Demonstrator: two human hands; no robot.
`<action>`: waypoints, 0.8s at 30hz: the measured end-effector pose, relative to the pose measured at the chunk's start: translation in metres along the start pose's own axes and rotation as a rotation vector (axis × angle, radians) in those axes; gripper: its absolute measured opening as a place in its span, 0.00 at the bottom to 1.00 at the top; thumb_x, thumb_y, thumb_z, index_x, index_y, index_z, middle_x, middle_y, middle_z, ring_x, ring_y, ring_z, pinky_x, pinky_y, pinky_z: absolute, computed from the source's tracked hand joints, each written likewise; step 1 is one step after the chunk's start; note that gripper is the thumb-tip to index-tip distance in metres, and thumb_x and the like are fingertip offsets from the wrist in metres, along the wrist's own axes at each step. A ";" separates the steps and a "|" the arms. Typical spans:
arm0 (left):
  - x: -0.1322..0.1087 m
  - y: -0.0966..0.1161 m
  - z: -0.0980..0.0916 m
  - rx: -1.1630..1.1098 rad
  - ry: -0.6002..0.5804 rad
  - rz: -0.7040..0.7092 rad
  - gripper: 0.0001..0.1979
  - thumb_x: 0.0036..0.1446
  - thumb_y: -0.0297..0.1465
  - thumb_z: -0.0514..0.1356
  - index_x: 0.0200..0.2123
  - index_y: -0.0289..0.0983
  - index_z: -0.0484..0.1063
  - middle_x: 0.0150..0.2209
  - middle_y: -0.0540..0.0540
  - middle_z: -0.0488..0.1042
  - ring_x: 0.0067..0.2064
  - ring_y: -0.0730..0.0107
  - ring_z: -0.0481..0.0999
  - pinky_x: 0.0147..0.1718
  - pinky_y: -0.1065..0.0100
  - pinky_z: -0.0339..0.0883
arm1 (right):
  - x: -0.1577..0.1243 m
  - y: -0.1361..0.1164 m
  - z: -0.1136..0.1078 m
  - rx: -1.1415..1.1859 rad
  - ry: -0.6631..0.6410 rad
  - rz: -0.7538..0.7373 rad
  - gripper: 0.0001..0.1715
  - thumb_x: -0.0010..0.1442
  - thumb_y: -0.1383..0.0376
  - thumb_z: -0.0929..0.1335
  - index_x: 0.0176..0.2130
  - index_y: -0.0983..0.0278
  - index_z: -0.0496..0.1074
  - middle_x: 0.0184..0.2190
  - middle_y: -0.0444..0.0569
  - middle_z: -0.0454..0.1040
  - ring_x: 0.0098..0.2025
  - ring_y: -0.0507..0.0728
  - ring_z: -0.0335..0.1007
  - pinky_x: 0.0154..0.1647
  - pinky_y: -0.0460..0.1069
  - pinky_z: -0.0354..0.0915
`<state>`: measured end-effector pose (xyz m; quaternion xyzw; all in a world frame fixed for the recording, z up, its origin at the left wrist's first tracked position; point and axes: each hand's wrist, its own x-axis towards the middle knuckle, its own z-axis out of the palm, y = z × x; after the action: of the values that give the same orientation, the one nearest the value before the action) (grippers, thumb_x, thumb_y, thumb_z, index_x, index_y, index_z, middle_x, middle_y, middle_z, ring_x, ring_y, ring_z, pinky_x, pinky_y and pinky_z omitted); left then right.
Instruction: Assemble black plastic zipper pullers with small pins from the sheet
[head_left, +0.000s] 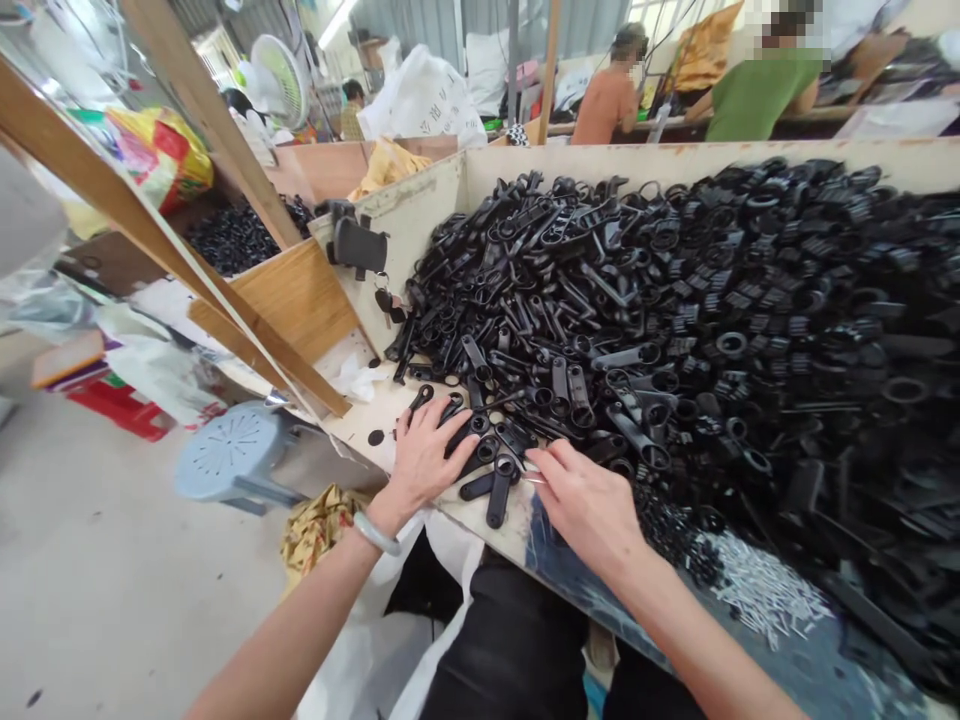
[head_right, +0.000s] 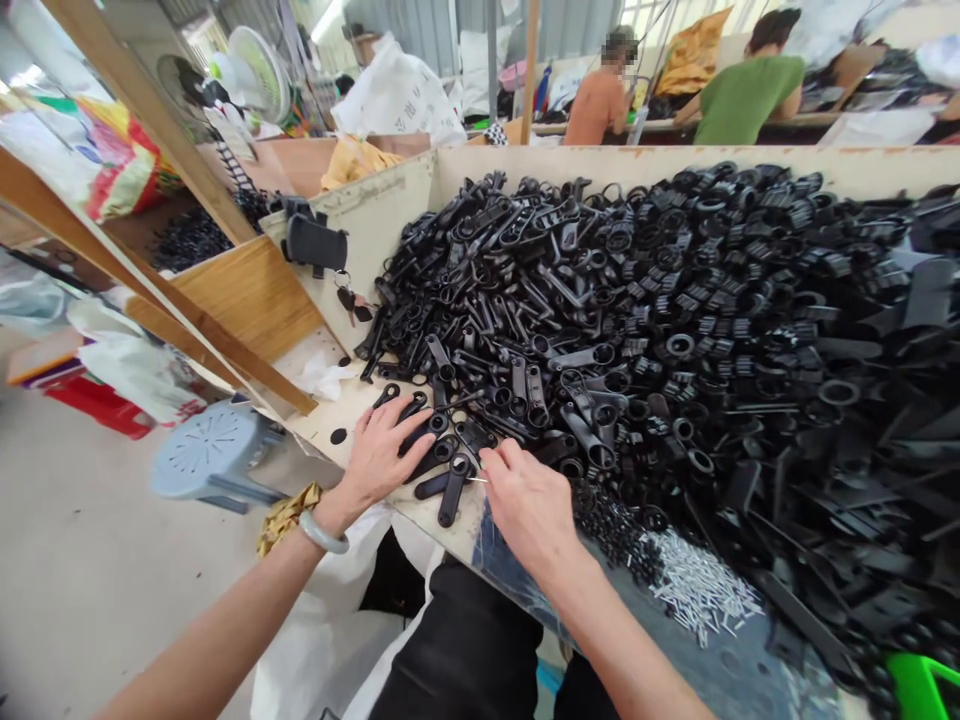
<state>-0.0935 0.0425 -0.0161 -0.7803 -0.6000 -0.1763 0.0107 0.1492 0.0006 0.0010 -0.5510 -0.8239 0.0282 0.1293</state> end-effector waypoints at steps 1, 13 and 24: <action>-0.001 -0.001 0.001 -0.005 -0.006 -0.005 0.19 0.68 0.43 0.55 0.57 0.48 0.77 0.65 0.42 0.71 0.65 0.51 0.68 0.66 0.47 0.53 | 0.002 -0.003 0.003 -0.009 -0.059 0.018 0.12 0.71 0.67 0.64 0.48 0.60 0.76 0.44 0.52 0.79 0.42 0.57 0.78 0.33 0.48 0.64; -0.007 0.015 -0.010 -0.068 0.172 0.073 0.18 0.68 0.41 0.55 0.55 0.45 0.77 0.60 0.39 0.74 0.63 0.47 0.68 0.62 0.46 0.55 | 0.003 0.054 -0.028 0.270 0.089 0.262 0.13 0.71 0.59 0.65 0.43 0.59 0.78 0.39 0.47 0.79 0.35 0.54 0.75 0.35 0.47 0.68; -0.014 0.106 0.004 -0.004 -0.182 0.634 0.18 0.66 0.35 0.62 0.57 0.39 0.72 0.39 0.43 0.78 0.44 0.53 0.73 0.44 0.54 0.58 | -0.148 0.069 -0.056 0.603 0.264 0.464 0.12 0.68 0.55 0.68 0.38 0.60 0.76 0.32 0.44 0.75 0.23 0.51 0.65 0.23 0.46 0.65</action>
<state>0.0038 0.0008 -0.0035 -0.9408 -0.3252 -0.0949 0.0098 0.2784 -0.1133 0.0147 -0.6587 -0.6087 0.2259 0.3802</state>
